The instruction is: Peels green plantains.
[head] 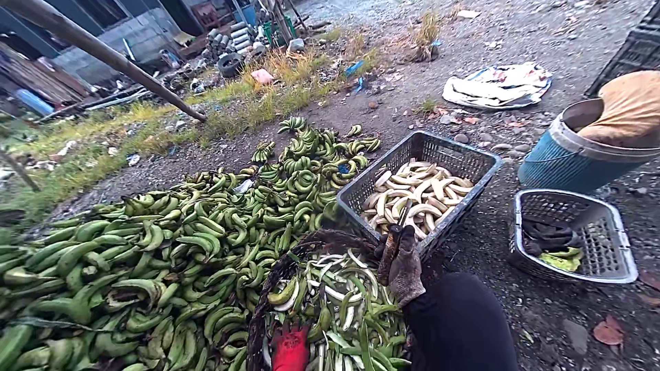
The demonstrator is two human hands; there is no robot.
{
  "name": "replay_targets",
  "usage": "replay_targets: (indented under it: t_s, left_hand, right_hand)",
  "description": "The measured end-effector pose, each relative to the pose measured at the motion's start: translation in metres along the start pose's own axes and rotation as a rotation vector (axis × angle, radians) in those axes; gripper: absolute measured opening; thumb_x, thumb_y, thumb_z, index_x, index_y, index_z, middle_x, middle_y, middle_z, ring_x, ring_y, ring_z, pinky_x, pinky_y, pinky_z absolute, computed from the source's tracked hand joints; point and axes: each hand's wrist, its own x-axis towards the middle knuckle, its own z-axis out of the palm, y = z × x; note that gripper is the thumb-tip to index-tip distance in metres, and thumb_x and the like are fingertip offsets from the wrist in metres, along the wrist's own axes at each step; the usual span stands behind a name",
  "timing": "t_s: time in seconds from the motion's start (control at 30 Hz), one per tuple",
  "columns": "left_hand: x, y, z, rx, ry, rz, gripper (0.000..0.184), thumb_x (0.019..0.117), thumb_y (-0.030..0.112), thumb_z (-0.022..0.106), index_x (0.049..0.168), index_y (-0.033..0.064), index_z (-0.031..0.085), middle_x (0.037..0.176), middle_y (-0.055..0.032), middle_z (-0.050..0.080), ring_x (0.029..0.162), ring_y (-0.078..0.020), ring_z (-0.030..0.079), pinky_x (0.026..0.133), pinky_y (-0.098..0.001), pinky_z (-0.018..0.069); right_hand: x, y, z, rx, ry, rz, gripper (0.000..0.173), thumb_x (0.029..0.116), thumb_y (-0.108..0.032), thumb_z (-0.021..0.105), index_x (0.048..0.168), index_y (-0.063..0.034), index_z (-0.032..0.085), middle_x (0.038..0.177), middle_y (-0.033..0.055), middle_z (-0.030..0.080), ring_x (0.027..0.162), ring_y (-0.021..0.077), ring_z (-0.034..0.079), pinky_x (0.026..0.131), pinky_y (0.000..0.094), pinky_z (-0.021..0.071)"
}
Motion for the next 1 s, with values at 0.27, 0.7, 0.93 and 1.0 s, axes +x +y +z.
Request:
replay_targets:
  t_s: [0.27,0.7,0.93,1.0]
  left_hand:
    - [-0.031,-0.009,-0.044,-0.028,-0.143,0.02,0.051,0.0868,0.036,0.074,0.136,0.0276,0.065,0.139,-0.0145,0.06,0.132,-0.038,0.052,0.109,-0.0618,0.0385]
    - [-0.12,-0.034,-0.118,-2.196,0.852,0.383,0.041,0.1069,0.029,0.047,0.146,0.0168,0.045,0.122,-0.0018,0.069,0.108,-0.0186,0.07,0.094,-0.0403,0.0592]
    - [-0.092,0.016,-0.088,-2.561,0.692,-0.027,0.04,0.11,0.045,0.032,0.122,0.0113,0.051,0.095,-0.0049,0.064,0.083,-0.0139,0.067,0.072,-0.0332,0.0601]
    - [-0.096,0.033,-0.089,-2.589,0.7,0.016,0.043,0.1105,0.046,0.03,0.121,0.0096,0.05,0.09,-0.0066,0.065,0.077,-0.0156,0.068,0.067,-0.0347,0.0602]
  right_hand:
    - [-0.015,0.024,0.009,-0.208,-0.177,0.171,0.044,0.1142,-0.035,0.027,0.125,-0.0031,0.055,0.085,0.0078,0.062,0.061,0.0164,0.06,0.056,0.0317,0.0542]
    - [-0.057,0.04,0.013,-0.666,-0.891,0.16,0.06,0.1025,-0.054,0.043,0.141,-0.0092,0.055,0.106,0.0054,0.071,0.087,0.0154,0.069,0.077,0.0363,0.0587]
    - [-0.087,0.08,-0.001,-0.81,-1.201,0.092,0.054,0.104,-0.049,0.039,0.119,-0.0046,0.066,0.086,0.0088,0.069,0.074,0.0201,0.066,0.072,0.045,0.0564]
    - [-0.085,0.098,-0.006,-0.83,-1.202,0.138,0.054,0.1053,-0.051,0.037,0.118,-0.0082,0.067,0.084,0.0065,0.069,0.071,0.0193,0.066,0.069,0.0441,0.0567]
